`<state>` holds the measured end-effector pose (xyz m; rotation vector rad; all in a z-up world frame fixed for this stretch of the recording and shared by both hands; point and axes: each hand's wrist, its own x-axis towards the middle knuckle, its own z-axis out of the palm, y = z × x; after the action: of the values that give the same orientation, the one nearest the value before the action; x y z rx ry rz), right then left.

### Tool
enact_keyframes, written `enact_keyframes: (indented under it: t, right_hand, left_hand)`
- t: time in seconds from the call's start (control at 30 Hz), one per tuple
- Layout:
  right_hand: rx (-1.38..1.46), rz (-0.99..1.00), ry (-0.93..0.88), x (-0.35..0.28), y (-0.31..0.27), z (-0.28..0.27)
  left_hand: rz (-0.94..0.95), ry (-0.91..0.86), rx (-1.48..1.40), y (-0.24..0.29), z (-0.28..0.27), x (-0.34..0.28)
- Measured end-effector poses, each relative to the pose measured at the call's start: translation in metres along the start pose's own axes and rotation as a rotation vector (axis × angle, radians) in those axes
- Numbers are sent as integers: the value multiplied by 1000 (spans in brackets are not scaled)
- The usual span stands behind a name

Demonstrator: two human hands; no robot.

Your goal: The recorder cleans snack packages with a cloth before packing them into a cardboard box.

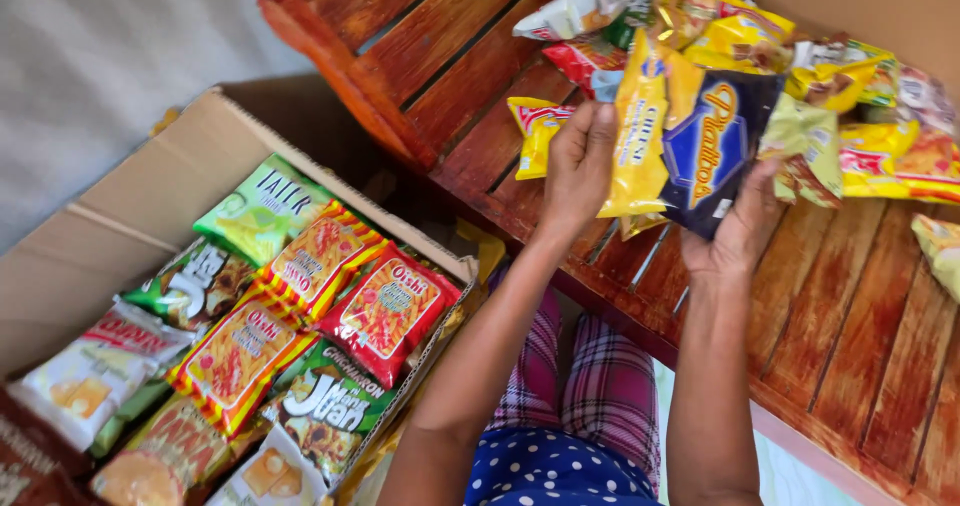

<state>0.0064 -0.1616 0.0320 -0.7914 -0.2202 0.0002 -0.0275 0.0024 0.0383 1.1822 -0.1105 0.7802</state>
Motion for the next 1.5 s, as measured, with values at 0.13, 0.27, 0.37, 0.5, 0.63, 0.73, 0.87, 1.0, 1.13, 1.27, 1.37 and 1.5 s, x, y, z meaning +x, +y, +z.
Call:
enact_keyframes:
  t: [0.13, 0.27, 0.37, 0.5, 0.63, 0.73, 0.87, 1.0, 1.13, 1.27, 1.37, 1.5]
  right_hand:
    - [-12, -62, -129, 15, 21, -22]
    - [70, -28, -197, 24, 34, -11]
    - [82, -36, -269, 26, 44, 14]
    - [138, 37, -240, 24, 54, 51]
    - [144, -5, -367, 30, 75, 76]
    - [85, 14, -456, 10, 73, 122]
    - [152, 28, -465, 15, 109, 133]
    - [129, 55, -529, -22, 114, 182]
    - [114, 82, -533, -43, 133, 216]
    - [110, 136, -546, -57, 162, 241]
    - [81, 197, -557, -83, 165, 263]
    - [-2, 219, -612, -108, 187, 289]
  left_hand:
    - [48, 97, 191, 13, -7, 6]
    - [115, 157, 279, 28, -23, 16]
    - [135, 208, 335, 46, -38, 26]
    - [128, 239, 370, 79, -57, 36]
    - [212, 291, 446, 103, -84, 43]
    - [255, 346, 509, 124, -107, 45]
    - [277, 409, 671, 153, -140, 34]
    - [310, 494, 722, 184, -169, 11]
    - [348, 559, 743, 210, -198, -5]
    - [336, 655, 772, 233, -229, -20]
    - [324, 694, 774, 245, -251, -37]
    - [349, 734, 797, 272, -276, -60]
